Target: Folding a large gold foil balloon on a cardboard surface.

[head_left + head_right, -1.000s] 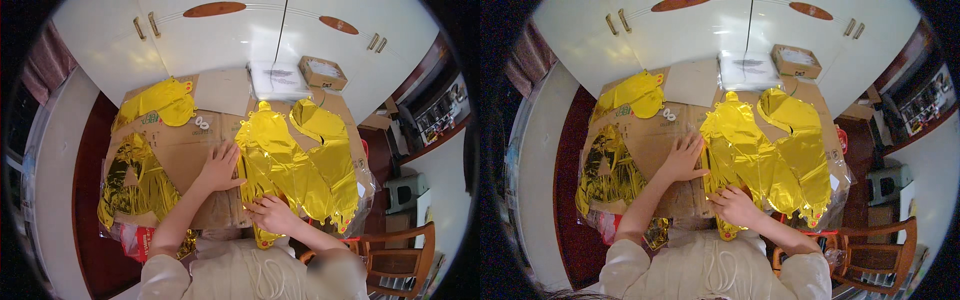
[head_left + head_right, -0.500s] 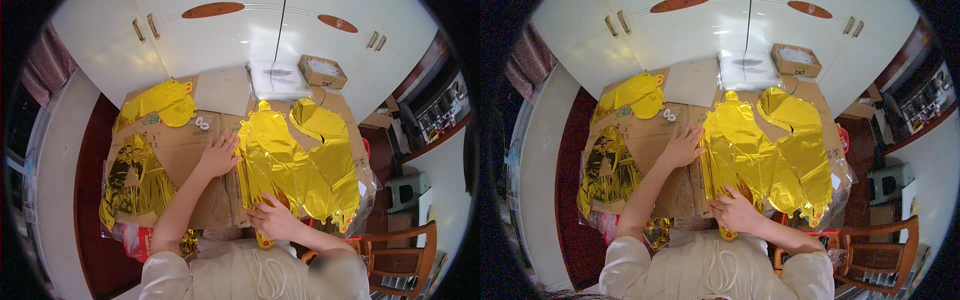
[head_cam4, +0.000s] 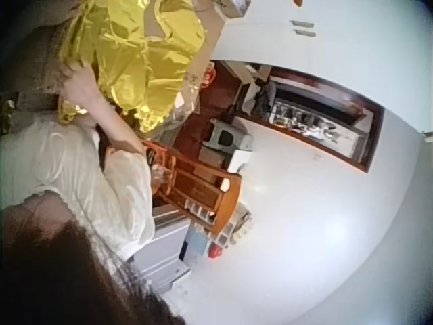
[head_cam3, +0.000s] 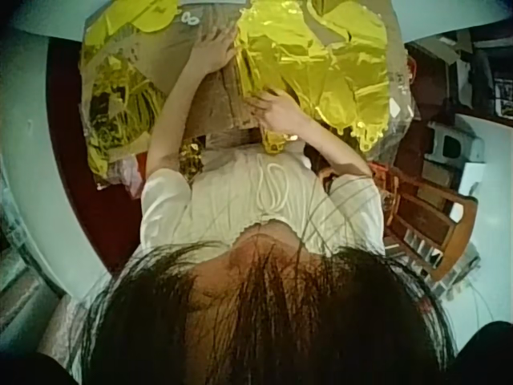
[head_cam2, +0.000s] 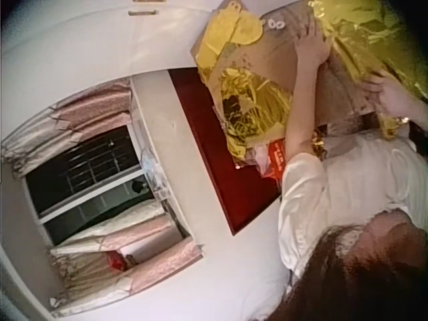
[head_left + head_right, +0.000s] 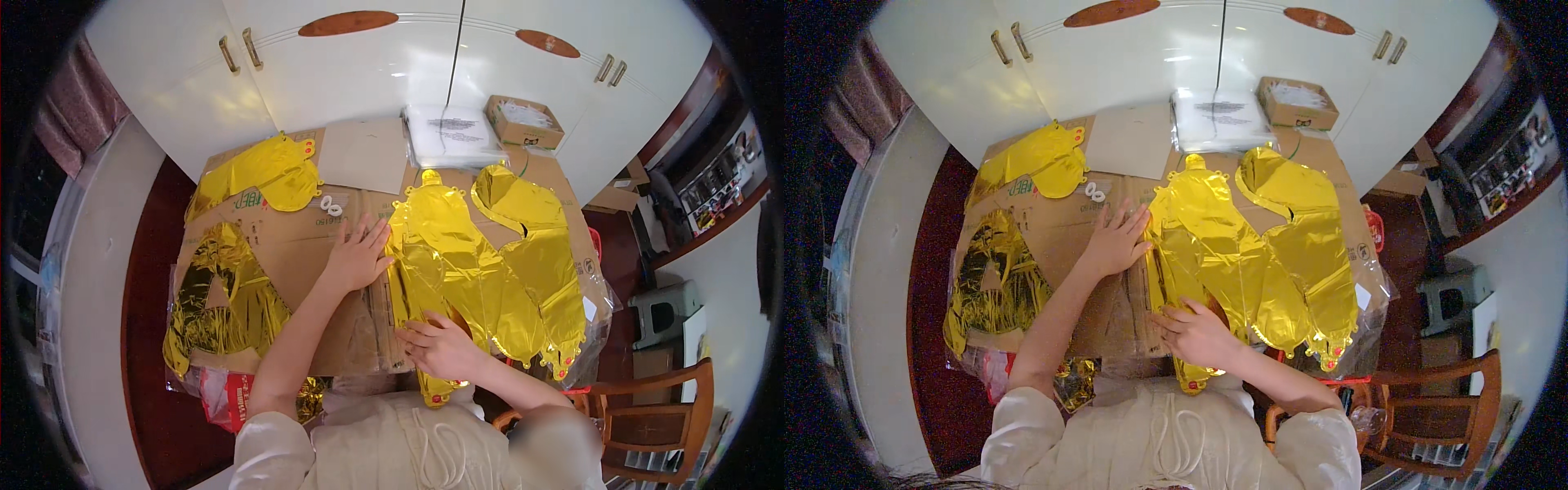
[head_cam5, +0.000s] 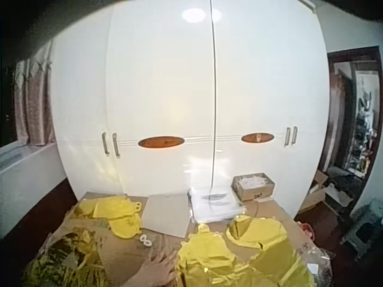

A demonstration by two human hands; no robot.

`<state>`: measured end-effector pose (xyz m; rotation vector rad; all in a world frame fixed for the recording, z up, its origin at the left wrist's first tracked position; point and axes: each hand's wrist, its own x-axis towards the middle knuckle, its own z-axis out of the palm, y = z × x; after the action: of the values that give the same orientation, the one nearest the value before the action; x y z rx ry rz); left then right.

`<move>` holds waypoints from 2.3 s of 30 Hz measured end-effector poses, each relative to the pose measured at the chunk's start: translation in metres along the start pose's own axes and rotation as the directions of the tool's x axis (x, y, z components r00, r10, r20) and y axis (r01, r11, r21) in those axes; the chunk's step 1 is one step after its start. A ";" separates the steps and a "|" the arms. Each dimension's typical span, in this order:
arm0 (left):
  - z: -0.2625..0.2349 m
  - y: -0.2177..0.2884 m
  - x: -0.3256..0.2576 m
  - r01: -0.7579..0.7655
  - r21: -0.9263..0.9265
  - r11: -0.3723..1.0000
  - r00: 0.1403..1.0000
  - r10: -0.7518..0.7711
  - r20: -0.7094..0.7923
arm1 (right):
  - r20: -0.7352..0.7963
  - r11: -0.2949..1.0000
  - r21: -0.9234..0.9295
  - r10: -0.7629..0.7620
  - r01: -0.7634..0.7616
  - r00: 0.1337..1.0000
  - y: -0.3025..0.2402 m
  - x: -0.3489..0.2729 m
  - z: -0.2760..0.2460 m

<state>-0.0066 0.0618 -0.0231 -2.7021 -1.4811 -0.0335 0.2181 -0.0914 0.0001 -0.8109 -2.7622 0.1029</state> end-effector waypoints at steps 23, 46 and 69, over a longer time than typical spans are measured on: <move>-0.023 0.051 -0.082 -0.229 -0.035 0.973 0.923 0.206 -0.325 | 0.034 0.989 0.110 0.094 -0.097 0.995 0.001 -0.009 0.002; -0.017 0.016 -0.029 0.006 -0.086 0.996 1.000 -0.004 0.026 | 0.009 0.987 0.113 0.111 -0.111 0.994 0.017 -0.009 -0.013; -0.017 0.033 -0.063 -0.135 -0.123 0.983 0.990 0.138 0.010 | -0.049 0.861 -0.130 0.489 -0.491 0.871 0.081 -0.017 0.005</move>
<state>-0.0127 -0.0097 -0.0109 -2.9022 -1.3363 -0.0965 0.2732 -0.0327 -0.0195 -1.5337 -2.5006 -0.0011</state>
